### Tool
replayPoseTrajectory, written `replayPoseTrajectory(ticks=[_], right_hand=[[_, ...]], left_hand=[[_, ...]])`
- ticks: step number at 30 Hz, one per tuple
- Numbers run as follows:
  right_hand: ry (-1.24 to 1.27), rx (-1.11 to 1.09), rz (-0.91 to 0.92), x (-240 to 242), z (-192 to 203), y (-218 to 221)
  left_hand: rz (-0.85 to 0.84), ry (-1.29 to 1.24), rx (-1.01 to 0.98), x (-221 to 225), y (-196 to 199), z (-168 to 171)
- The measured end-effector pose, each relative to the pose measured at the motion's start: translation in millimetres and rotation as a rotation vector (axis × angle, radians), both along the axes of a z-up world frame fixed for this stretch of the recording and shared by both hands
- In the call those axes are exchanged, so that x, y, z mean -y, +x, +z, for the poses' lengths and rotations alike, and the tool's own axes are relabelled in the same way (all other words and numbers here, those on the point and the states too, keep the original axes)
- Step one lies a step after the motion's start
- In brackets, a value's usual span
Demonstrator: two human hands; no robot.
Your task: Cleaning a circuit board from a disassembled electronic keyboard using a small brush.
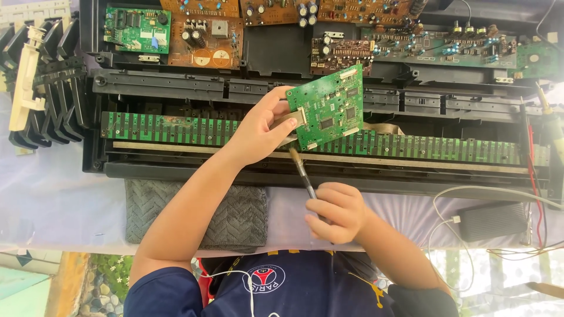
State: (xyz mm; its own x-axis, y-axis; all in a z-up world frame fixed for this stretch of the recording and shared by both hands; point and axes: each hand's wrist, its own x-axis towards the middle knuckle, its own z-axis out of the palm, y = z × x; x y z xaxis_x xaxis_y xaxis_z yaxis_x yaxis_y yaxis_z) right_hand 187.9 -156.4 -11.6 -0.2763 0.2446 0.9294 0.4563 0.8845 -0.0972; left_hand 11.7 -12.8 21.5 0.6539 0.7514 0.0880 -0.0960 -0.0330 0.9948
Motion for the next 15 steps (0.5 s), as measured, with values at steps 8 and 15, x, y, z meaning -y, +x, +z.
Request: replayPoseTrajectory(ticks=[8,15], right_hand=[[0.097,-0.044,-0.236,3.5,-25.8,58.6],[0.025,0.075,-0.166,-6.8,-7.3,21.4]], left_hand=[[0.003,0.007,-0.020,2.4,-2.3,-0.4],[-0.003,0.006,-0.031,1.4,-0.4,1.8]])
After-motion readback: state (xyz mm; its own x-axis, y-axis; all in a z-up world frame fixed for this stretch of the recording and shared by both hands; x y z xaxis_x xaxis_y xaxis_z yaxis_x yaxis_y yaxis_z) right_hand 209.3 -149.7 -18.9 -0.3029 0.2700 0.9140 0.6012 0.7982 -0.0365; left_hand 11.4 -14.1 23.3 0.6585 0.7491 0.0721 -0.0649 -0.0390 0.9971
